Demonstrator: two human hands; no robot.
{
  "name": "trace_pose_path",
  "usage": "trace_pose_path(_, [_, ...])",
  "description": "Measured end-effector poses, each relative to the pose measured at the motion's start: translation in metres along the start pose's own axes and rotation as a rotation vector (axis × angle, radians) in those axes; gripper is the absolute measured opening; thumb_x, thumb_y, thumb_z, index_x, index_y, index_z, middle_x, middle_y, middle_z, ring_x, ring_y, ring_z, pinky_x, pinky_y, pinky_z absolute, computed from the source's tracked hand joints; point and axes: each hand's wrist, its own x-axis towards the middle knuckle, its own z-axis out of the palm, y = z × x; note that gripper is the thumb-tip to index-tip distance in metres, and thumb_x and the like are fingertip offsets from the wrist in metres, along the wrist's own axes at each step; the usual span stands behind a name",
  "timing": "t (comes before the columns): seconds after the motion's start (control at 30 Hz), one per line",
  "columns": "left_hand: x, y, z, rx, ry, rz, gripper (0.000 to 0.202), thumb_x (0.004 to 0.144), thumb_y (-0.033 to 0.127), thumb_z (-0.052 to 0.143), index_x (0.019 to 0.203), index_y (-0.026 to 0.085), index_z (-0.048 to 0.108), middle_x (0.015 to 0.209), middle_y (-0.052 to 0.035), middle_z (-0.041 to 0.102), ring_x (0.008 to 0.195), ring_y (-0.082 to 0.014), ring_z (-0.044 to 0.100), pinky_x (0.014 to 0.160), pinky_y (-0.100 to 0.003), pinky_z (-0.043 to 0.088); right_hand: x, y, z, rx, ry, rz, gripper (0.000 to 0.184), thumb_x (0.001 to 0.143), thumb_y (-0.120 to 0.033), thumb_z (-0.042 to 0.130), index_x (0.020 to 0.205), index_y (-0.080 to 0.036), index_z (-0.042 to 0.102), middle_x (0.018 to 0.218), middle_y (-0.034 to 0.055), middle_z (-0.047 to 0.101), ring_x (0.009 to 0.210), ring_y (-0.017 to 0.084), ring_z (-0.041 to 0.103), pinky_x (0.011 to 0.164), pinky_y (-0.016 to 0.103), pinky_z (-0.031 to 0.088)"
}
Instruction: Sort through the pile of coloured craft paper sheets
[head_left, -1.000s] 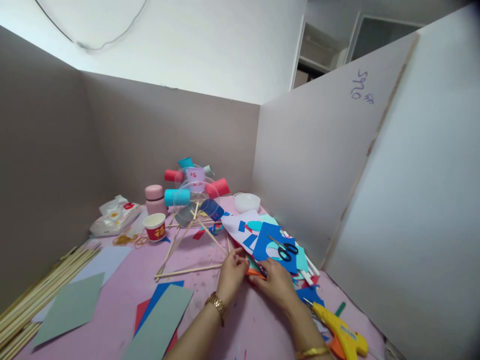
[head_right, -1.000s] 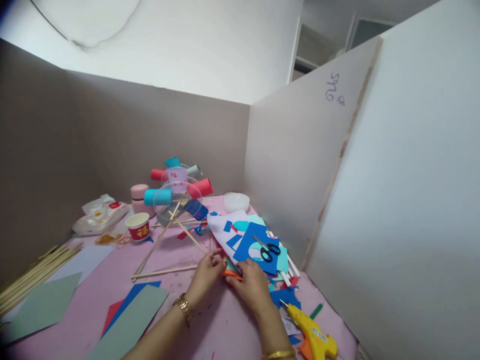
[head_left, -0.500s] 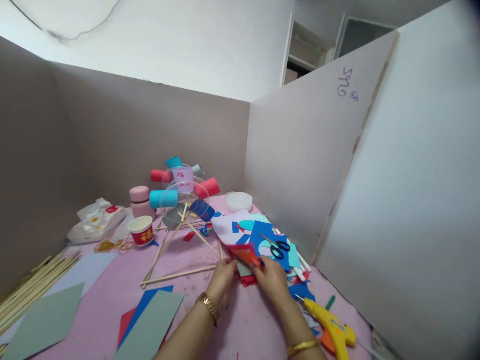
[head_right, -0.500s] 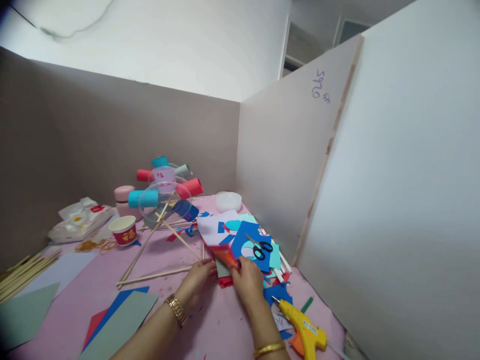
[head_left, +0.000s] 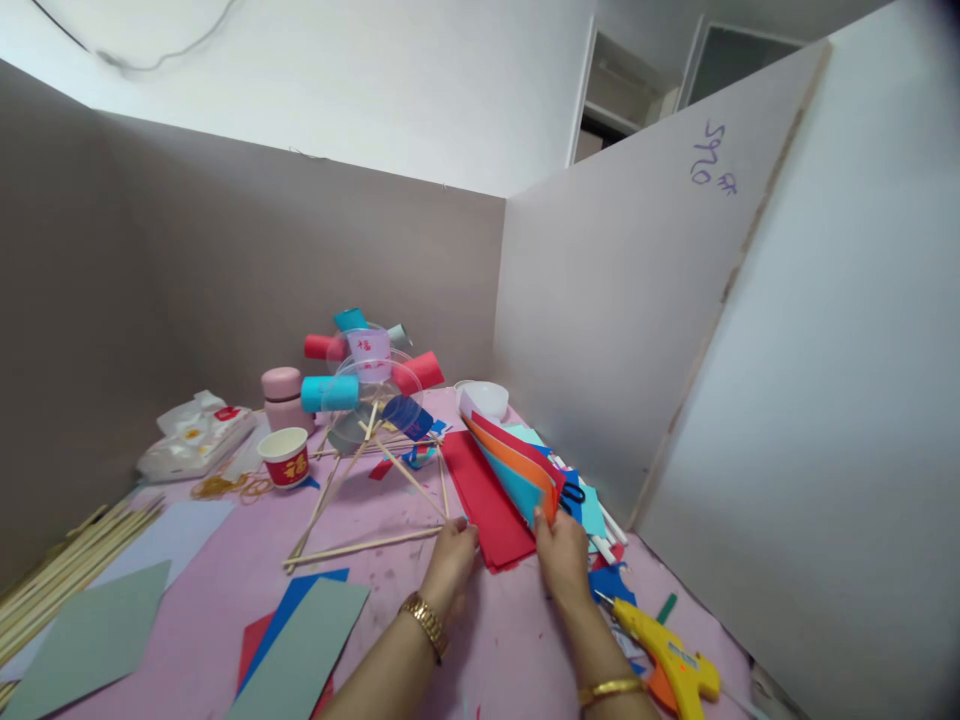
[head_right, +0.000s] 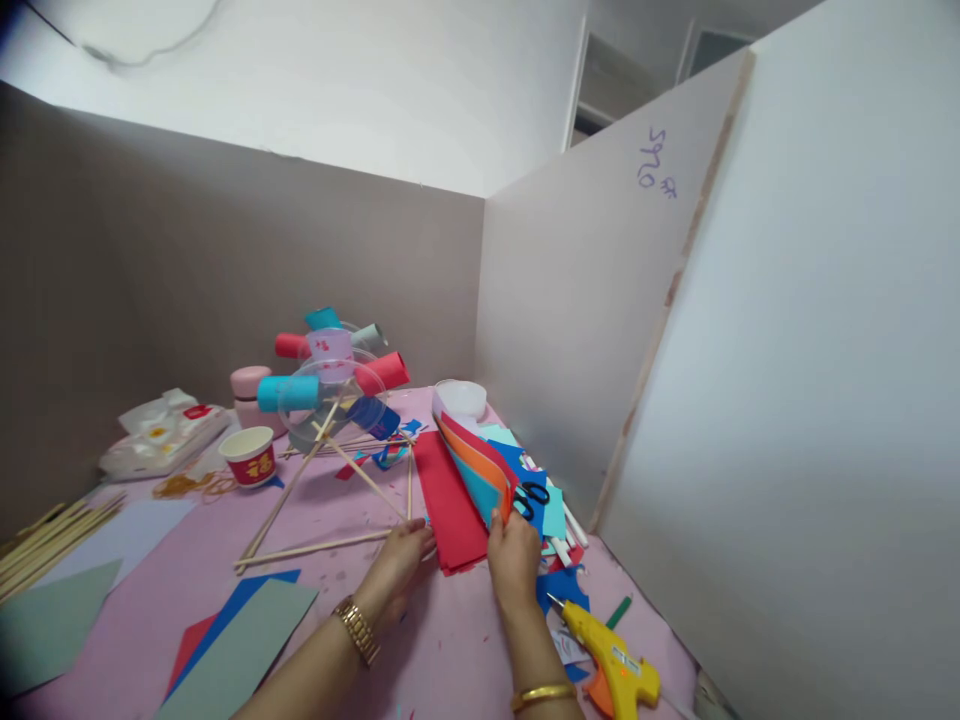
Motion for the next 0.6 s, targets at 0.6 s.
trace_pose_path(0.6, [0.01,-0.005,0.018,0.077,-0.063,-0.033,0.022,0.086,0.031,0.051,0.099,0.014,0.057,0.09,-0.0025,0.063,0.07,-0.0122,0.061,0.061,-0.029,0.052,-0.002,0.0,0.002,0.258,-0.144,-0.231,0.027,0.076,-0.037,0.052,0.088,-0.02,0.068,0.08,0.0039,0.073,0.072,0.021,0.065,0.06,0.025,0.043])
